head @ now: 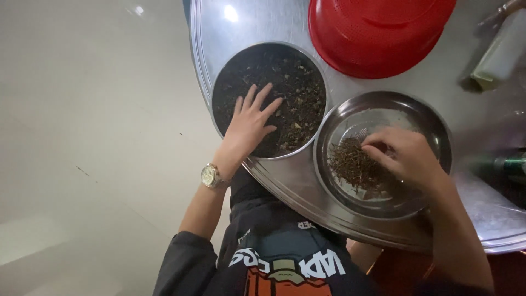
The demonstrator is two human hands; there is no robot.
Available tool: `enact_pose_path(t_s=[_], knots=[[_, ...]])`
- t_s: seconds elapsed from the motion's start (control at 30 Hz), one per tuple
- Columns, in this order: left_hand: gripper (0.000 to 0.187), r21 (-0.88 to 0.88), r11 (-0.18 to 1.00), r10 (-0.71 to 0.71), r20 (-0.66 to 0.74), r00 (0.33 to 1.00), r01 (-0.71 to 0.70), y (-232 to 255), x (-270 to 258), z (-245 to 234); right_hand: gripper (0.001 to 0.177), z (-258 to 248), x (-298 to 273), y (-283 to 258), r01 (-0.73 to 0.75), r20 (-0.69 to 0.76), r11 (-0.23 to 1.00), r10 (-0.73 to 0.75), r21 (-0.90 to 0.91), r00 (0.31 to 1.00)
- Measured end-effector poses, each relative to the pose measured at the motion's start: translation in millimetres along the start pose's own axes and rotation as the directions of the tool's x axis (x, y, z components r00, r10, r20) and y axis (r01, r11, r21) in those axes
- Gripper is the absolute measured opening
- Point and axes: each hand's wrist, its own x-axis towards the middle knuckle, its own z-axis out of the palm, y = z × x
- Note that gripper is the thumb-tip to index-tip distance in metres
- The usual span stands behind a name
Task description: Manually sorting through dried tea leaves to remove stems and debris, placing the discarded parts into a separate tray.
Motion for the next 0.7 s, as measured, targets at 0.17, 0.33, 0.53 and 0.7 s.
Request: enact_pose_path(t_s=[0.17,0.33,0.53,0.7], knots=[[0.031,0.055,0.992,0.121,-0.083,0.989,-0.117,-3,5,1,0.020,5,-5,-1,0.050,-0.096,0.988,-0.064,-0.143,0.993],[0.041,-0.008,0.997,0.074,-0.123,0.990,-0.075,2,3,-17,0.011,4,-5,-5,0.124,-0.159,0.921,-0.194,-0.368,0.968],[0.013,-0.042,0.998,0.040,-0.218,0.975,-0.050,-1,-2,-22,0.008,8,-4,-6,0.161,-0.120,0.903,-0.226,-0.398,0.967],[0.020,0.001,0.999,0.047,-0.259,0.965,-0.049,-16,2,-14,0.008,9,-3,-3,0.153,-0.133,0.889,-0.231,-0.432,0.964]])
